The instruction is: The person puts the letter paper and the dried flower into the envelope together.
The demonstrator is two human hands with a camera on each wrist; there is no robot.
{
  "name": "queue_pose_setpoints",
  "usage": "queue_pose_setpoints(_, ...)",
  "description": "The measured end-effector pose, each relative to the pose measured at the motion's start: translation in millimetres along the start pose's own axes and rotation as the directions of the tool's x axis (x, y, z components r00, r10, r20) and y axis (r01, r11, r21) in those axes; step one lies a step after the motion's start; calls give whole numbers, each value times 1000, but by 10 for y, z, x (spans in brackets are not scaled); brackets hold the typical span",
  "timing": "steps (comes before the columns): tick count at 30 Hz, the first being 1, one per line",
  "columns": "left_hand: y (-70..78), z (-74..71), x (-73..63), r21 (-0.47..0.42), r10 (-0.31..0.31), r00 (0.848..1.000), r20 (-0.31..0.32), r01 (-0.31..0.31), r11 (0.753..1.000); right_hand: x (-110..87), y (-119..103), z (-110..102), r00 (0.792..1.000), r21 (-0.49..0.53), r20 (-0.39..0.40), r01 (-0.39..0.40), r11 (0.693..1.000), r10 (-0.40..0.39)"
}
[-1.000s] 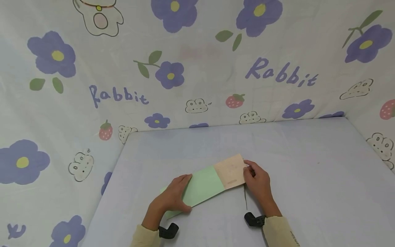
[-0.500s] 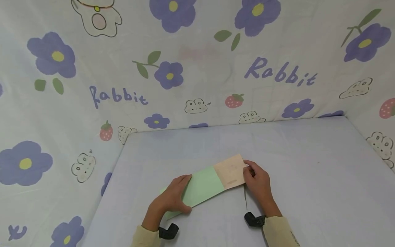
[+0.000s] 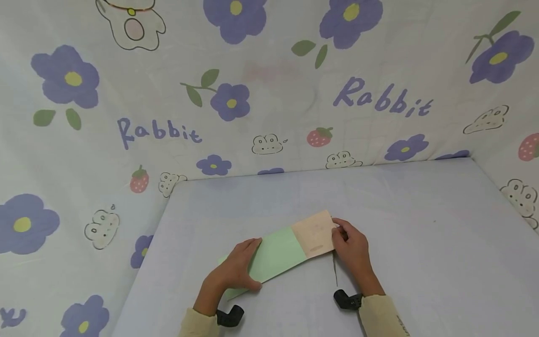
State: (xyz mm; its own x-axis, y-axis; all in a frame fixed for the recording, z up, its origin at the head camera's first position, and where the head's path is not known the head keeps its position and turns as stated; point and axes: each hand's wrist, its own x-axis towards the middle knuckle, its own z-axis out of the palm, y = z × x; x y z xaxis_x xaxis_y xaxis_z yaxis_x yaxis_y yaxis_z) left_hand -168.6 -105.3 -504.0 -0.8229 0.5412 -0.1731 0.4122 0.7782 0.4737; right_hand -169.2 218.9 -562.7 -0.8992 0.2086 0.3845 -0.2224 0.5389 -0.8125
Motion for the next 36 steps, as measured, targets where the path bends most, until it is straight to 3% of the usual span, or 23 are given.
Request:
queue_pose_setpoints(16,-14,22,0,7,7,1000,-7,-7,1000,1,-13,8,1000,-21,2,-20,1000,20)
queue_pose_setpoints(36,-38,56,3,-12,8,1000,-17,-8,1000,5,22,11,1000,-17,-7,13,1000,-13)
